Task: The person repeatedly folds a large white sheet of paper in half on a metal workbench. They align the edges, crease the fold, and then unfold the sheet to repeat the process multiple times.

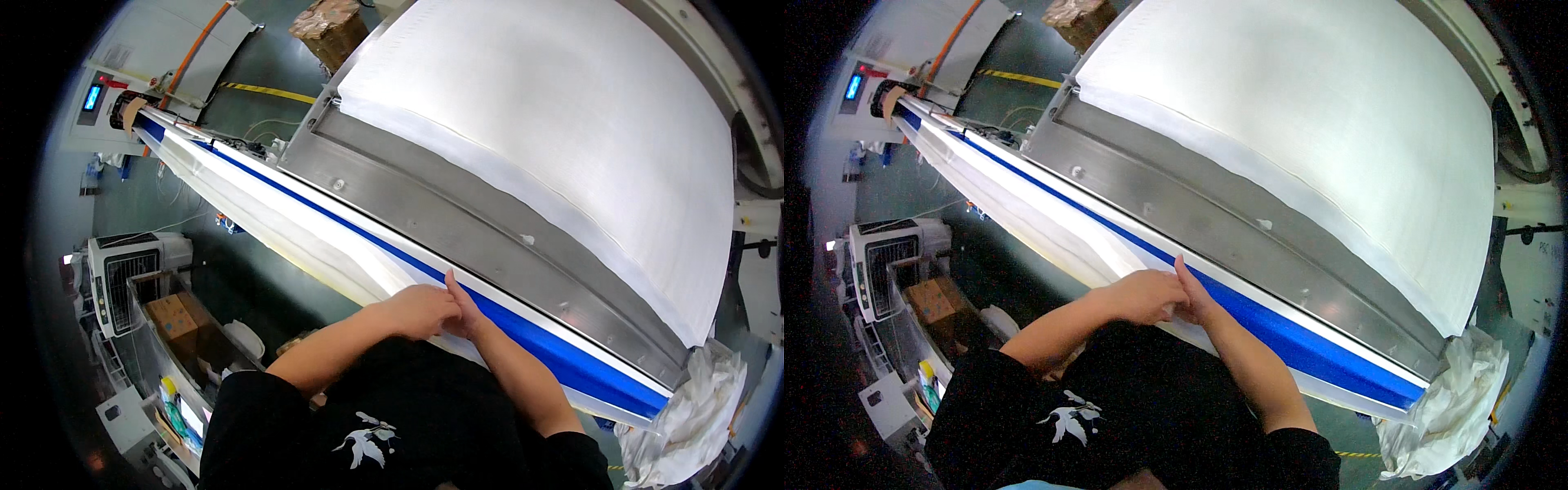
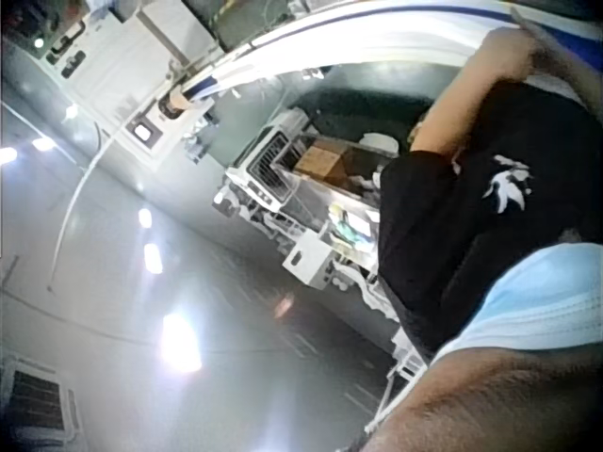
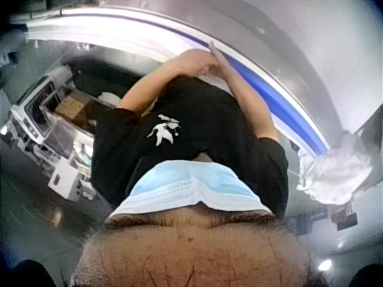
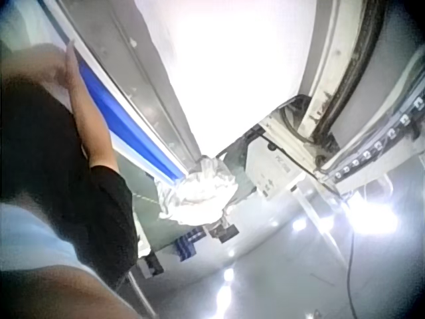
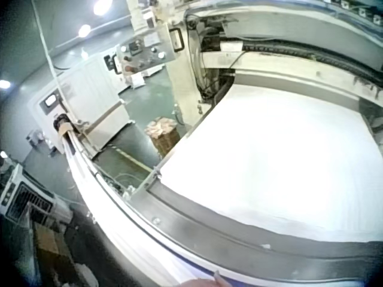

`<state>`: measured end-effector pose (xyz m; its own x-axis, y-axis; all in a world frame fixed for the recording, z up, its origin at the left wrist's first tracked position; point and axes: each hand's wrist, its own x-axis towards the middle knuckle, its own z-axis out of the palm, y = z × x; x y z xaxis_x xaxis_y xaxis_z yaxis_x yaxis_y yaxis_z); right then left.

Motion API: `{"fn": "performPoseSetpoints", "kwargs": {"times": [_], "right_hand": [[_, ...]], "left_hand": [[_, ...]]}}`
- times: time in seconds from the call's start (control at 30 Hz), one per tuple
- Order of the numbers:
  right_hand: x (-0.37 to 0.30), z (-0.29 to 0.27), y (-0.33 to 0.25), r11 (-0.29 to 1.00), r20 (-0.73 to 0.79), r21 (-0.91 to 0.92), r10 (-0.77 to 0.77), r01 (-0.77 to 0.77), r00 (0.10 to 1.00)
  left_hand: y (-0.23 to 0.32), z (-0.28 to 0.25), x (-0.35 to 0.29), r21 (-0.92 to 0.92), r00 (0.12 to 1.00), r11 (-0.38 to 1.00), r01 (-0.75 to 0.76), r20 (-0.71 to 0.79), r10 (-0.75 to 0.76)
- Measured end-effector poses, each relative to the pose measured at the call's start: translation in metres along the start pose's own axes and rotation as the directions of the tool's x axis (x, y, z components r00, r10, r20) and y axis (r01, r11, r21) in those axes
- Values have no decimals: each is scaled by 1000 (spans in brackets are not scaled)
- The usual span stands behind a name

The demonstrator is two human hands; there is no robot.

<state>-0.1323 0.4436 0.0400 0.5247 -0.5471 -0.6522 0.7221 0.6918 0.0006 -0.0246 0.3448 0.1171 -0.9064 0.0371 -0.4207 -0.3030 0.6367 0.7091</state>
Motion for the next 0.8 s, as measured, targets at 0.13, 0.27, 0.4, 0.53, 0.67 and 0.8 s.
{"fn": "performPoseSetpoints", "kwargs": {"times": [0.13,0.27,0.4,0.53,0.67,0.8], "right_hand": [[-1,-11,16,973,126,55,-228,223,965],[-9,-26,19,983,56,-96,-154,158,987],[-20,-34,10,955,-98,-271,-153,121,983],[-15,-36,-33,795,-213,-579,-363,183,907],[9,-15,-97,309,-30,-914,-698,263,715],[31,70,-181,-114,132,-991,-811,67,571]], "left_hand": [[-1,-15,-14,-152,969,988,-21,-245,-17],[-11,-9,-28,-77,990,996,42,-134,-52],[-40,-1,-32,-107,985,992,74,-147,-89],[-92,-31,-14,-63,825,994,93,-554,-112],[-157,-72,11,62,510,939,337,-851,-127],[-205,-85,15,131,365,856,500,-928,-71]]}}
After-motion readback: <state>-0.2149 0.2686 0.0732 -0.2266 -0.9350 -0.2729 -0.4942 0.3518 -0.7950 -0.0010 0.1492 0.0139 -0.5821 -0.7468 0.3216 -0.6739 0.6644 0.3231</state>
